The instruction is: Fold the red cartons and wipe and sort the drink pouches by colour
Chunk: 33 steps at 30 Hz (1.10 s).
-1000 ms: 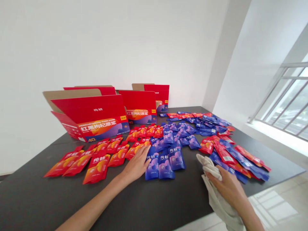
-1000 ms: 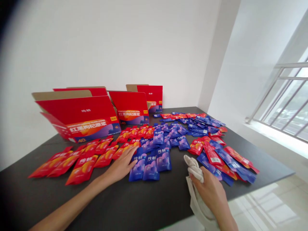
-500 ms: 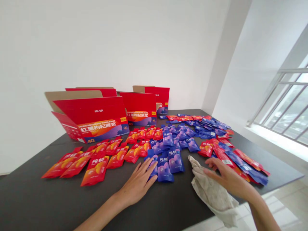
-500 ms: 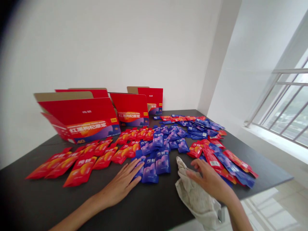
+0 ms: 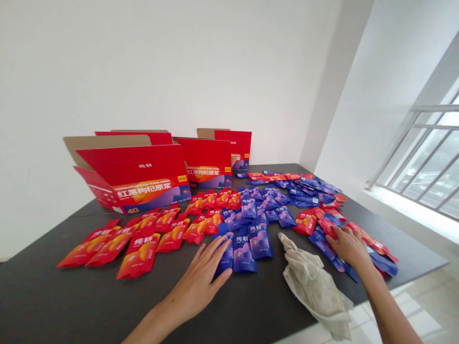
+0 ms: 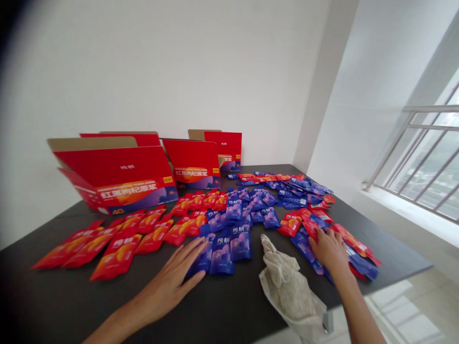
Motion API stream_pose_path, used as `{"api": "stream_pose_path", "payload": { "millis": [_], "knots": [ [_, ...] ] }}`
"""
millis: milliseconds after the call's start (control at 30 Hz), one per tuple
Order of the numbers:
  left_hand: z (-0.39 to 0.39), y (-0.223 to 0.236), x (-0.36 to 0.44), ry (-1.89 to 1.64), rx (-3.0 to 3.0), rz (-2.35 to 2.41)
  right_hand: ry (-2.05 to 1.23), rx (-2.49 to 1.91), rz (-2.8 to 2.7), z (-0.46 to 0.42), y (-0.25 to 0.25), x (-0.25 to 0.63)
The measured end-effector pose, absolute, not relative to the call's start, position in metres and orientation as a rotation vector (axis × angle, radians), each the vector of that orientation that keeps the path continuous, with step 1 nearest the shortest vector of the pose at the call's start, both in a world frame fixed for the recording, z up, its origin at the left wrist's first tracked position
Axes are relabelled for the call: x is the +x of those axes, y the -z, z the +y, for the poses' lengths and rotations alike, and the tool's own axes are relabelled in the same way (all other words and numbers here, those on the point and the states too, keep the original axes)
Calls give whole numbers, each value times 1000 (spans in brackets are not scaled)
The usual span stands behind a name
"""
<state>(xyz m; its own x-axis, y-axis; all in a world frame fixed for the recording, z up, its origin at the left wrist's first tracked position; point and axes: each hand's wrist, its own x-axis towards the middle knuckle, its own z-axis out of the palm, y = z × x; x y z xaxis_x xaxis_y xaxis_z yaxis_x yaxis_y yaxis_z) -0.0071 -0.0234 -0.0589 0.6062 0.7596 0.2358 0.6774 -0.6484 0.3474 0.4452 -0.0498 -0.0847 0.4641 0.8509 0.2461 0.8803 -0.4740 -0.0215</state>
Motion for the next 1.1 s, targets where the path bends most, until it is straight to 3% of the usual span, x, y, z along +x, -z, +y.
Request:
{"api": "stream_pose_path", "payload": {
  "millis": [267,533,633,867,1033,1100],
  "knots": [
    [-44,50,-6,-478,2503,1246,450,-2554,-1415,-62,68,444],
    [-63,36,10,-906,2111,1221,443,-2422,-1169,-92,28,436],
    [-76,27,28,-1028,1831,1137,243,-2102,-1172,-118,16,397],
    [-105,25,87,-1013,1041,573,-641,-1350,-1240,-144,25,222],
    [-116,25,85,-1083,521,550,-688,-1221,-1297,-143,37,185],
    [-120,24,75,-1134,439,572,-509,-1345,-1355,-141,46,208]
  ]
}}
